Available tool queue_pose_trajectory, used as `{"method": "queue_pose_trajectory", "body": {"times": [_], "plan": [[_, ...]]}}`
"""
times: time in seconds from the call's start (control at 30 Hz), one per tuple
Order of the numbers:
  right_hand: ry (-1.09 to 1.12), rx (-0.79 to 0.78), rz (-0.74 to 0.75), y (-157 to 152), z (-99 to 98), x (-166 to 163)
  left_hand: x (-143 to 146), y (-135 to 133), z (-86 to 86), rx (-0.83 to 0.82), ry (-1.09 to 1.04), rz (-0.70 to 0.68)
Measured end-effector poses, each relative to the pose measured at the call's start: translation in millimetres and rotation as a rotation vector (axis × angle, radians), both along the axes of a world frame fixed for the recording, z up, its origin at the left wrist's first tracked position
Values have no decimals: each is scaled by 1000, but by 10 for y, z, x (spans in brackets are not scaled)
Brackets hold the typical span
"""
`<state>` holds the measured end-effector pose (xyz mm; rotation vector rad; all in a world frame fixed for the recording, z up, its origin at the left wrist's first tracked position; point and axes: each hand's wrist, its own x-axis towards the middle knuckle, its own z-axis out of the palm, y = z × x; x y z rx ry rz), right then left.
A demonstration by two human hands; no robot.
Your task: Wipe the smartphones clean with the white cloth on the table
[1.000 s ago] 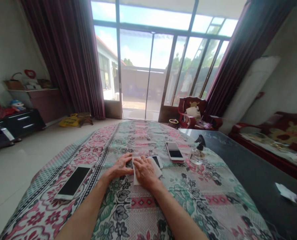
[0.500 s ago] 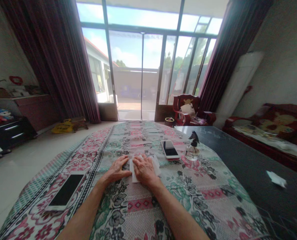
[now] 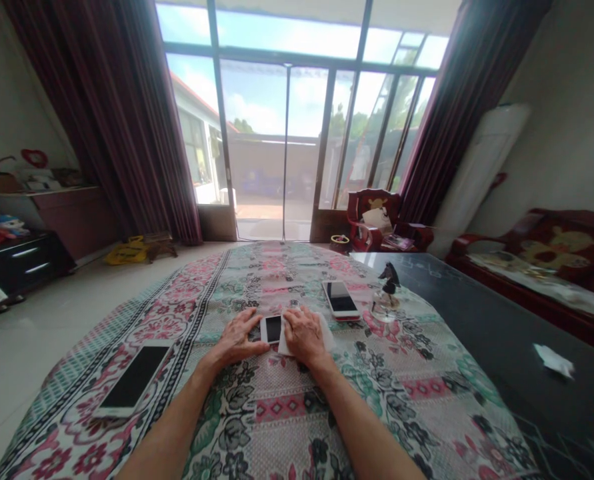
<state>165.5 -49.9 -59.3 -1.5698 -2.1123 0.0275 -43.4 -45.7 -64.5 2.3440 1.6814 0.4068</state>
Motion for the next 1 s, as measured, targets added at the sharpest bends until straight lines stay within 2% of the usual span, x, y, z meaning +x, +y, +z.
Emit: {"method": "queue_pose_trajectory", "body": {"times": [0.2, 0.43, 0.57, 0.73, 1.0], "plan": [[36, 85, -137, 53, -8, 121, 1, -4, 8, -2, -10, 0], [39, 95, -105, 89, -6, 153, 28, -33, 31, -1, -31, 12], [42, 88, -91, 139, -69, 225, 24, -31, 39, -3, -33, 8], [56, 151, -111, 167, -149, 274, 8, -5, 17, 0, -40, -6], [65, 150, -111, 79, -129, 349, -14, 0, 19, -16, -50, -20]]}}
